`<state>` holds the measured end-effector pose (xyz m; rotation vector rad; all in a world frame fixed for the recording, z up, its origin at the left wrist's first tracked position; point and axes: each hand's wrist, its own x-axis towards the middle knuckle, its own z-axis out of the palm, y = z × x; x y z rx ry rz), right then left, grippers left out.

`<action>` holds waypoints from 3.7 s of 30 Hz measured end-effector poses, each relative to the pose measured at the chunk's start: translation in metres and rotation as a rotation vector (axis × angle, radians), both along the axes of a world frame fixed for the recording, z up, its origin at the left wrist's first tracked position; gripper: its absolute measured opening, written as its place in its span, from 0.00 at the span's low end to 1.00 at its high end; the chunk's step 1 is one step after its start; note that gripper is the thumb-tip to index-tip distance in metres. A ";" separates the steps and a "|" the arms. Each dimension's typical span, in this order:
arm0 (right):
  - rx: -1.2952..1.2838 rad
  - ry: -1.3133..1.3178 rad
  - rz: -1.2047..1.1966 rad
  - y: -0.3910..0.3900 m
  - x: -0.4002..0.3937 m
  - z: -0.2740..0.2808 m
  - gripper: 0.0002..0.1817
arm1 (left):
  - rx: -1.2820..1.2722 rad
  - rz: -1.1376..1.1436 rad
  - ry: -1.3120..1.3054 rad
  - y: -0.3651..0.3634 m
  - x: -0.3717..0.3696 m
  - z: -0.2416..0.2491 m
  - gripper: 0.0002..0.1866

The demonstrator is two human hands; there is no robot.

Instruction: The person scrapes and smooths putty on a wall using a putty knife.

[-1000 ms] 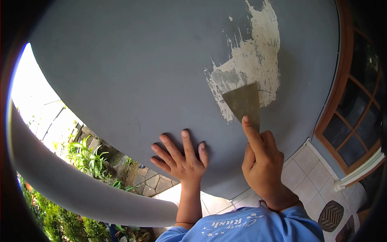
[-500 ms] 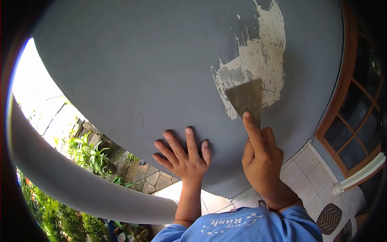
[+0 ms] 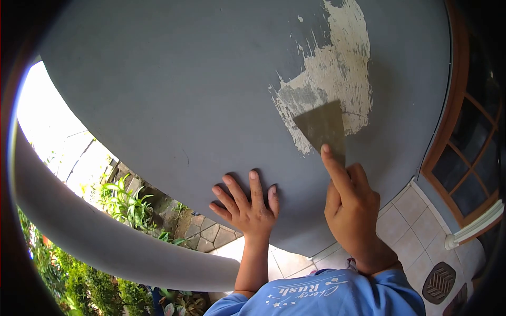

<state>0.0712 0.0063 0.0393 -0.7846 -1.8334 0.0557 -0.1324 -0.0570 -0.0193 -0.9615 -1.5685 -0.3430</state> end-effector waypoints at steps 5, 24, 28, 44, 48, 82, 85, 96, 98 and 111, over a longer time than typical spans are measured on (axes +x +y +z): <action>0.089 0.054 -0.083 0.014 -0.024 -0.001 0.32 | -0.032 -0.123 -0.185 -0.004 0.019 0.002 0.46; 0.031 0.019 -0.045 0.009 -0.013 -0.009 0.33 | -0.184 -0.122 -0.416 -0.027 0.041 0.022 0.47; 0.039 0.071 0.038 0.014 -0.009 -0.015 0.33 | -0.193 -0.119 -0.414 -0.028 0.042 0.024 0.47; 0.049 0.013 -0.015 0.010 -0.013 -0.002 0.32 | -0.201 -0.133 -0.439 -0.032 0.044 0.024 0.47; 0.051 0.007 0.048 0.009 0.000 0.010 0.32 | -0.200 -0.150 -0.434 -0.031 0.042 0.023 0.47; 0.094 -0.022 -0.101 0.000 -0.011 0.007 0.30 | -0.177 -0.183 -0.440 -0.028 0.039 0.017 0.46; 0.159 0.025 -0.128 0.011 -0.026 0.016 0.30 | -0.187 -0.171 -0.447 -0.029 0.041 0.018 0.46; 0.196 0.073 -0.089 0.022 -0.035 0.033 0.32 | -0.192 -0.171 -0.422 -0.029 0.039 0.016 0.46; 0.182 0.068 -0.046 0.018 -0.024 0.038 0.32 | -0.185 -0.194 -0.449 -0.031 0.036 0.015 0.41; 0.105 -0.034 -0.029 0.006 -0.010 0.025 0.34 | -0.164 -0.225 -0.296 -0.028 0.028 0.007 0.41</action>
